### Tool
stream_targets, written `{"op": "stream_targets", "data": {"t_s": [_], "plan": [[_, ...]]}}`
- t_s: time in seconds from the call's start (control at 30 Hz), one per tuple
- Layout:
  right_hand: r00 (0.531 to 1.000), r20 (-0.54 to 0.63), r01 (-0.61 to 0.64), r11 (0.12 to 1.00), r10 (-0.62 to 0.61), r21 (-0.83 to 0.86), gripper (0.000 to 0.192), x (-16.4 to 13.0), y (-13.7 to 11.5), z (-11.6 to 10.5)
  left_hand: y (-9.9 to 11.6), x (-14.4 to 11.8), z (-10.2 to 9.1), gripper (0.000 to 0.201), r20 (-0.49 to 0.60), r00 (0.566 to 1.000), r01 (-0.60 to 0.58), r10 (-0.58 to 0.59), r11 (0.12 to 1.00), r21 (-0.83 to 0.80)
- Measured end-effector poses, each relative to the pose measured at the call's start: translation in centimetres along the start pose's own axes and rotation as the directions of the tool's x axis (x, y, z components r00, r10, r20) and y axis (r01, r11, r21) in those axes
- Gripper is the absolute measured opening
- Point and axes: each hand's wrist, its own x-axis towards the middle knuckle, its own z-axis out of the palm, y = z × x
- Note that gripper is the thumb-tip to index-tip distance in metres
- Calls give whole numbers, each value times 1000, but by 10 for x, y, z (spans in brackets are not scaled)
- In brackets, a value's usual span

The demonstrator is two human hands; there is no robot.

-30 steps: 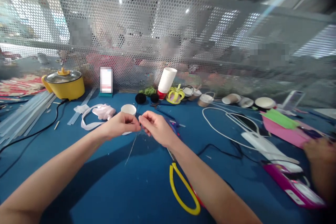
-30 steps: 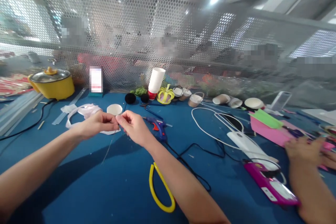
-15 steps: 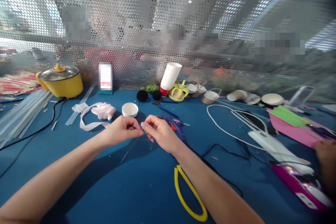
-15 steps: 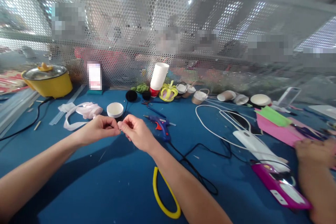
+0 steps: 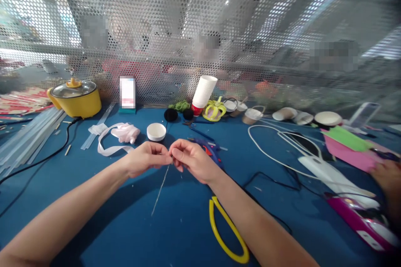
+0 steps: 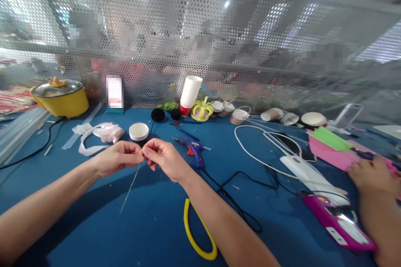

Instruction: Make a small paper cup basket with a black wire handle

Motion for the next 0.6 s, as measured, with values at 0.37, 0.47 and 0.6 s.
{"op": "stream_targets", "data": {"t_s": [0.37, 0.47, 0.6], "plan": [[991, -106, 50, 966, -79, -255, 32, -1, 2, -3, 7, -6, -5, 20, 13, 999, -43, 41, 982, 181], [993, -94, 40, 952, -71, -302, 31, -2, 0, -3, 9, -7, -6, 19, 26, 996, -86, 82, 955, 285], [996, -69, 23, 937, -50, -350, 30, -2, 0, -3, 9, -8, -4, 18, 36, 989, -145, 146, 863, 484]]}}
